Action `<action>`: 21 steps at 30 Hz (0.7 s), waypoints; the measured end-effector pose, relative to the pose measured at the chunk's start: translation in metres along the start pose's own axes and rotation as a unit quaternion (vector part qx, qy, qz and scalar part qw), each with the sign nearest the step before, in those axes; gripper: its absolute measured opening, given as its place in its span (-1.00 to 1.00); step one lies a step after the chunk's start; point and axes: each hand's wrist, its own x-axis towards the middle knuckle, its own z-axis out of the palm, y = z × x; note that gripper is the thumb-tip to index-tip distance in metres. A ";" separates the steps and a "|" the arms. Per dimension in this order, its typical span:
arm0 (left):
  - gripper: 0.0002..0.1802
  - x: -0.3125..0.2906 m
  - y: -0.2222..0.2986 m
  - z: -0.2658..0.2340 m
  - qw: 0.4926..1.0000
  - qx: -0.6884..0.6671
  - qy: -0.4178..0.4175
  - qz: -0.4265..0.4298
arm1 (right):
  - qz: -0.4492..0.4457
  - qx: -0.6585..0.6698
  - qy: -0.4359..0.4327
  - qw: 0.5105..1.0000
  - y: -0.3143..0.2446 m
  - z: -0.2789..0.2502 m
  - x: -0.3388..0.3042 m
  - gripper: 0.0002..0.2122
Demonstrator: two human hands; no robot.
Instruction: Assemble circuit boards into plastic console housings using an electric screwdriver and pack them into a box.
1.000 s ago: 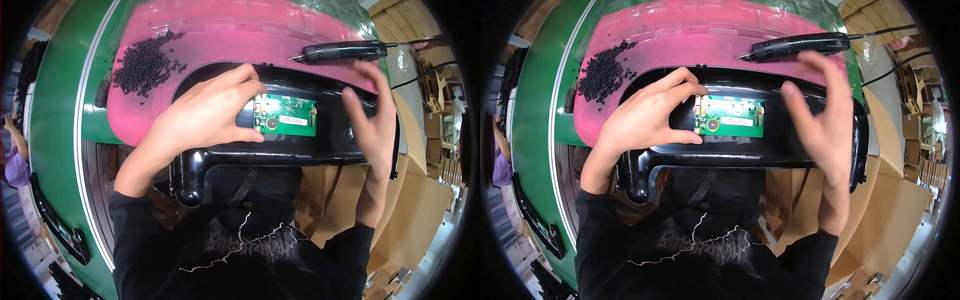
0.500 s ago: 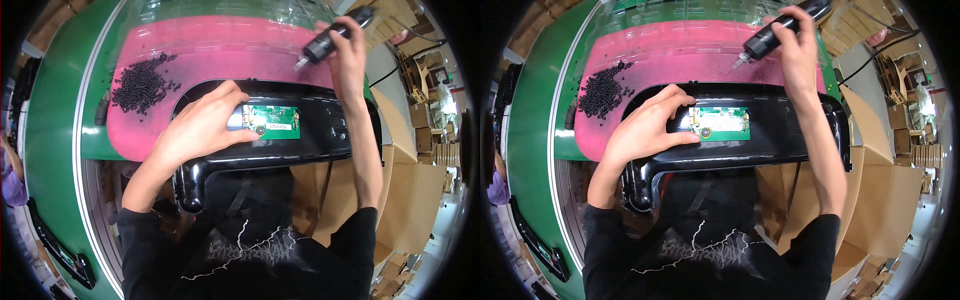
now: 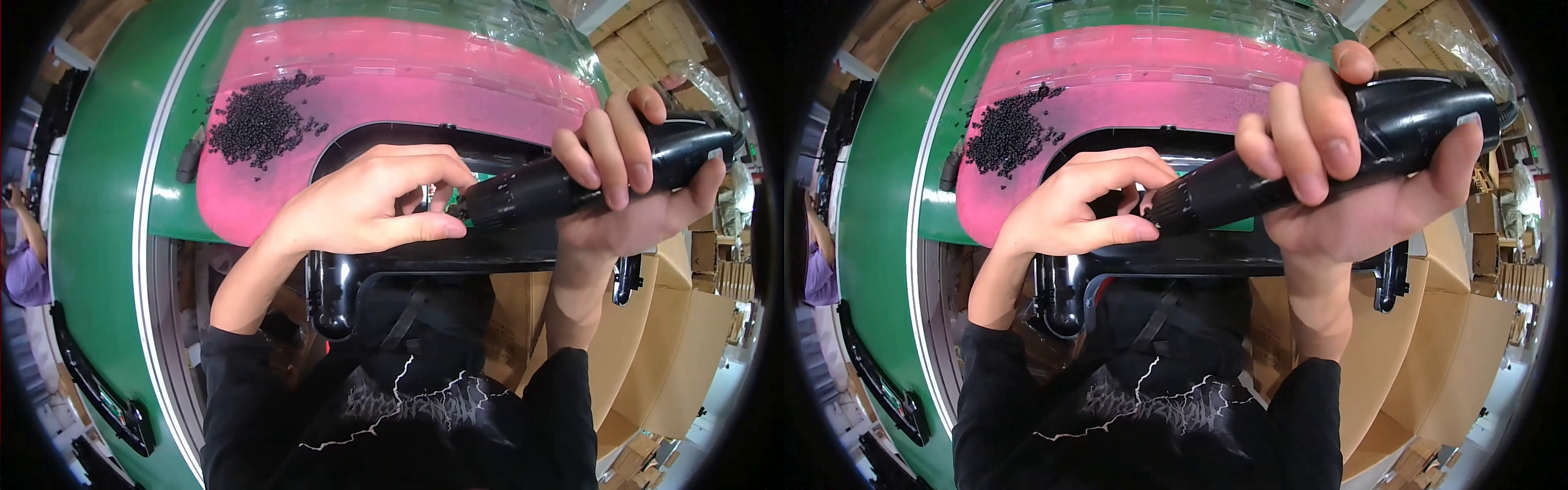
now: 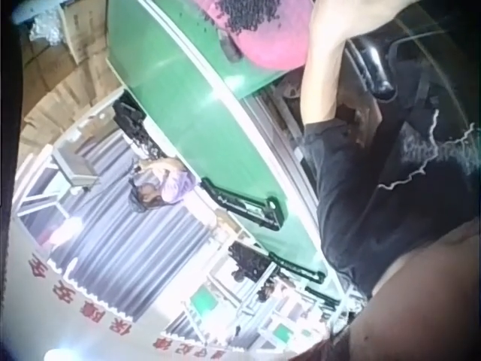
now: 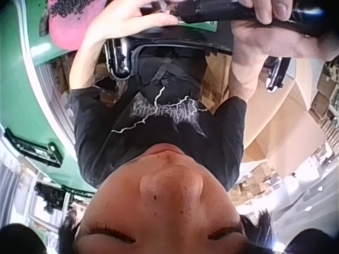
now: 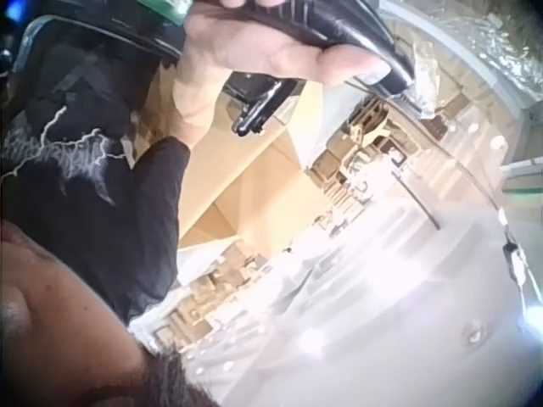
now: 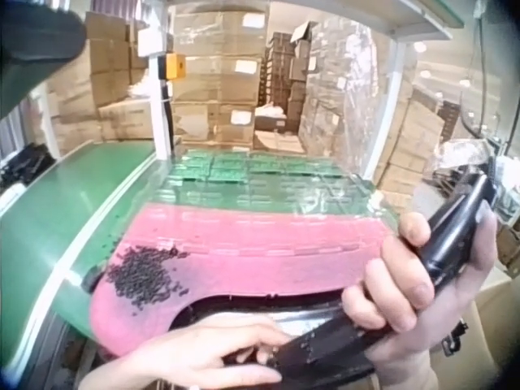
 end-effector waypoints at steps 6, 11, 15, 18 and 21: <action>-0.74 -0.003 -0.006 0.004 0.994 0.005 0.025 0.105 | 0.008 0.064 -0.039 0.997 0.006 -0.009 -0.005 -0.58; -0.78 -0.004 -0.004 0.004 0.976 0.103 0.065 0.180 | 0.013 0.032 -0.032 0.999 0.007 -0.005 -0.011 -0.58; -0.82 -0.006 0.001 0.005 0.968 0.161 0.085 0.171 | 0.005 -0.038 0.018 0.999 0.003 0.007 -0.016 -0.56; -0.87 -0.003 0.003 0.007 0.975 0.128 0.105 0.149 | -0.046 -0.062 0.038 0.996 -0.001 0.021 -0.020 -0.55; -0.93 -0.004 0.003 0.004 0.980 0.062 0.155 0.107 | -0.087 -0.073 0.019 0.993 -0.005 0.023 -0.024 -0.56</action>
